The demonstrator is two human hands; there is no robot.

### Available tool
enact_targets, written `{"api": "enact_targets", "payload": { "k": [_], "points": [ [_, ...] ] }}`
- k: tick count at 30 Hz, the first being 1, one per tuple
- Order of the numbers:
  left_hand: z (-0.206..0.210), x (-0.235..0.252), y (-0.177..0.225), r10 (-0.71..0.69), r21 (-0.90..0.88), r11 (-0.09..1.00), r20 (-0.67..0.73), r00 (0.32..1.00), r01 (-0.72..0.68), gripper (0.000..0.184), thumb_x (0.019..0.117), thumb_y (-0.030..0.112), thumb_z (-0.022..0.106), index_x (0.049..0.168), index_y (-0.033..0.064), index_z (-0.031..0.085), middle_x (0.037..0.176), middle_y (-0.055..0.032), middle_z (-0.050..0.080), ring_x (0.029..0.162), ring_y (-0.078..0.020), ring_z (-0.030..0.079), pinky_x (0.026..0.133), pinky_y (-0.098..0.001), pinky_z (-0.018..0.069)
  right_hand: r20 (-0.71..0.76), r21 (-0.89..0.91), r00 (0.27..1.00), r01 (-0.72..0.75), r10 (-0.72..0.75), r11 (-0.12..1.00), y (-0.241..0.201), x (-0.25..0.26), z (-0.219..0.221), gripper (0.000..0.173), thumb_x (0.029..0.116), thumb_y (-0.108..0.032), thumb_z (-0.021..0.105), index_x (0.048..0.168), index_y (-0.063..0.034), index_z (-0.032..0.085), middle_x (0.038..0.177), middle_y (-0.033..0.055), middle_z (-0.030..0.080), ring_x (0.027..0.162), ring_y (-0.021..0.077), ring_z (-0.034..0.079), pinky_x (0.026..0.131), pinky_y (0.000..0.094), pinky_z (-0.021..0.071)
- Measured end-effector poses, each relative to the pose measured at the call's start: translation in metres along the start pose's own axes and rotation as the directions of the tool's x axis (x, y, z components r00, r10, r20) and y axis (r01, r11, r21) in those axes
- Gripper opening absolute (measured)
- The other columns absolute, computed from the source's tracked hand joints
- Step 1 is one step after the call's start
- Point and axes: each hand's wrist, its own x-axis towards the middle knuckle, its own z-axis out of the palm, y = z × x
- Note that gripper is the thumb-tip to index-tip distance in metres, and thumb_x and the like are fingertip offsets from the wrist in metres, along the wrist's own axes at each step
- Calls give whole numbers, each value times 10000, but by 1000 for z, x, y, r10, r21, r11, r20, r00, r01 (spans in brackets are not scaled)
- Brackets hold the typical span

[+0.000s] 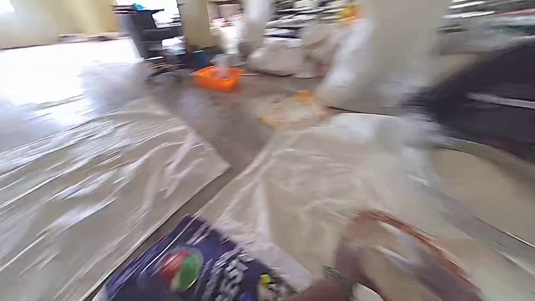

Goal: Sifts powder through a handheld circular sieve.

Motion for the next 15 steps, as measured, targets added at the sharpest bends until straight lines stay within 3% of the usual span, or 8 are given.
{"api": "enact_targets", "payload": {
  "k": [1,2,3,5,8,9,11,15],
  "points": [
    [2,-2,-1,-58,-39,998,23,998,59,458,1076,100,391,1462,-145,380,1433,-310,499,1308,-308,522,1123,-410,399,17,74,995,-104,103,992,-16,-22,8,542,992,-181,616,1464,41,468,1360,219,612,1244,250,603,1073,412,475],
    [3,-2,3,-109,-94,989,15,994,110,460,1076,115,400,1472,-115,367,1415,-290,502,1249,-283,537,1061,-411,441,55,141,991,-131,124,981,-31,-31,16,546,989,-160,591,1480,37,453,1401,204,590,1288,236,579,1105,382,455],
    [5,1,6,-134,-137,982,-1,991,133,467,1073,119,412,1484,-95,355,1401,-287,503,1196,-280,553,998,-428,477,101,130,986,-143,131,981,-41,-27,22,558,994,-129,607,1492,63,441,1480,248,526,1383,301,511,1178,429,383],
    [7,9,-1,-164,-140,977,-25,986,159,465,1080,156,391,1485,-68,335,1337,-266,516,1072,-257,580,867,-435,523,149,-75,977,-145,154,987,-41,-7,34,533,987,-185,654,1445,50,519,1496,284,497,1427,394,451,1215,508,320],
    [7,16,-20,-178,-93,980,-39,983,173,527,1076,194,401,1536,-29,274,1396,-286,479,1104,-289,567,858,-463,514,298,-259,939,-97,175,961,-53,-6,29,399,1003,-107,608,1368,52,585,1416,305,545,1376,441,481,1179,544,344],
    [8,14,-19,-190,-96,978,-43,981,185,553,1082,202,398,1560,-24,235,1445,-309,437,1168,-330,541,910,-502,492,316,-283,930,-98,189,954,-53,-9,25,364,999,-74,606,1331,74,598,1379,311,565,1347,447,503,1161,552,360],
    [12,8,-13,-212,-135,969,-28,977,207,606,1083,206,380,1597,-5,139,1527,-328,339,1289,-370,471,1019,-540,439,235,-262,947,-154,218,953,-39,-13,13,294,973,-19,606,1247,80,644,1284,302,626,1261,436,574,1107,555,419],
    [16,5,-2,-295,-222,936,-66,953,274,595,1089,180,376,1613,58,121,1523,-316,347,1253,-386,494,959,-552,466,24,-138,913,-400,407,906,-28,-8,-17,362,991,-49,596,1345,18,619,1353,269,609,1292,394,572,1119,538,422]
  ]
}}
